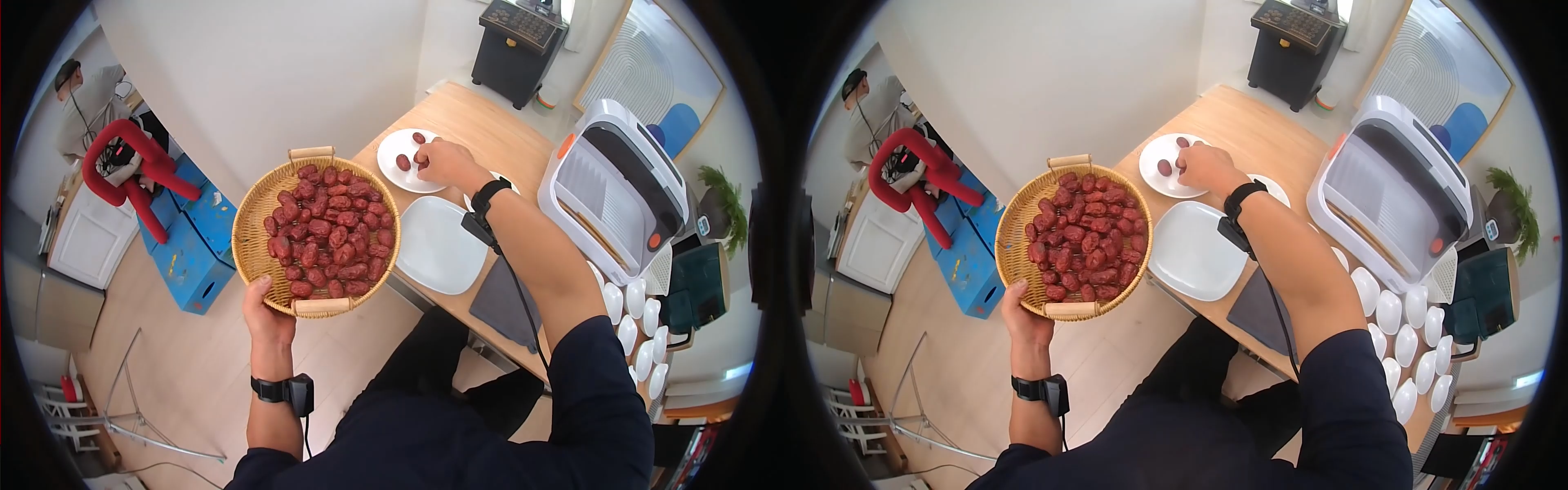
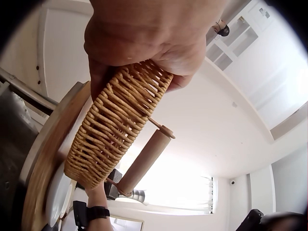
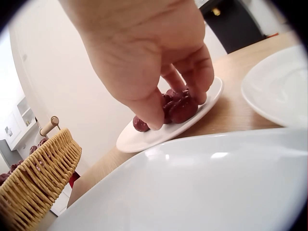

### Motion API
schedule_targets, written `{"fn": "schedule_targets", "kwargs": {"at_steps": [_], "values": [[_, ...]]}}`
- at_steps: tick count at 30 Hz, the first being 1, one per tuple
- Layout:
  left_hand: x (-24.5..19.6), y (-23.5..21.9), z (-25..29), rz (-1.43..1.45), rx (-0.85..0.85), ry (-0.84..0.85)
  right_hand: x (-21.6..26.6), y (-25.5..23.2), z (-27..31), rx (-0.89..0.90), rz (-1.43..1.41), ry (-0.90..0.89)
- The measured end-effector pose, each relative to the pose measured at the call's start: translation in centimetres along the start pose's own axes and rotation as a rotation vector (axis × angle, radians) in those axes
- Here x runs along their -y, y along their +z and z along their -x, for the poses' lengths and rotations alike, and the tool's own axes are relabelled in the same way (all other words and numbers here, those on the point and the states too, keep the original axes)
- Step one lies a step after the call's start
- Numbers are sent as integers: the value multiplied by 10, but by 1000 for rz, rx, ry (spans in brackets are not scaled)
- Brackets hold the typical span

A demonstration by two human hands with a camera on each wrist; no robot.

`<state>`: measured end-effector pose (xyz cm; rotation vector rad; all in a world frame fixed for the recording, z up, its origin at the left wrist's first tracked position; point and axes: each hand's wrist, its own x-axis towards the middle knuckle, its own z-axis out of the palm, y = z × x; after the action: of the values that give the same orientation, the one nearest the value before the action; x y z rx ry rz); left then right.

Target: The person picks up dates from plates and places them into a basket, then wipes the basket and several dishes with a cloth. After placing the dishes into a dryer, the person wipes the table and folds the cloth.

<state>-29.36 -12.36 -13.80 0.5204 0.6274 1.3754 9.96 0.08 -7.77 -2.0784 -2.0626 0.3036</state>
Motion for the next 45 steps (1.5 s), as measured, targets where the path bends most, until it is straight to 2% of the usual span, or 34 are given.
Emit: {"fn": "schedule_targets", "kwargs": {"at_steps": [8, 12, 14, 18, 21, 24, 26, 27, 29, 30, 32, 33, 35, 37, 39, 41, 43, 44, 45], "values": [[10, 5, -12, 26, -3, -24, -7, 6, 1, 3, -3, -61], [10, 17, -18, 39, 23, -24, -11, 6, -7, 4, -31, -20], [16, 22, -17, 42, 27, -38, -29, 12, -10, -2, -63, -114], [12, 31, -21, 19, 56, -57, -10, 7, -7, -12, -18, -69], [9, 38, -13, 7, 58, -54, -4, 0, -6, 72, 32, -59], [8, 39, -12, -4, 54, -44, -5, -17, -5, 28, -31, -38], [7, 37, -14, -7, 54, -73, 7, -41, 9, -85, -385, 13], [8, 37, -16, -12, 58, -105, 20, -54, 20, -82, -380, 20], [17, 43, -17, -9, 69, -138, 51, -74, 47, -88, -556, -67], [23, 47, -17, -10, 80, -161, 59, -74, 53, -94, -555, -56], [34, 57, -17, -4, 128, -197, 77, -72, 63, -91, -375, -393], [40, 61, -16, 5, 163, -222, 88, -73, 67, -95, -373, -389], [50, 69, -14, 15, 209, -225, 109, -74, 75, 55, -300, -387], [55, 77, -12, 32, 244, -260, 118, -63, 80, 63, -244, -392], [58, 85, -10, 24, 266, -268, 125, -53, 85, 69, -264, -469], [62, 92, -10, 61, 261, -250, 123, -49, 93, 47, -268, -474], [63, 92, -12, 41, 258, -258, 114, -52, 102, -265, -313, -581], [63, 93, -12, 40, 262, -261, 105, -56, 111, -267, -314, -570], [63, 96, -14, 39, 269, -264, 98, -69, 123, -336, -357, -370]]}}
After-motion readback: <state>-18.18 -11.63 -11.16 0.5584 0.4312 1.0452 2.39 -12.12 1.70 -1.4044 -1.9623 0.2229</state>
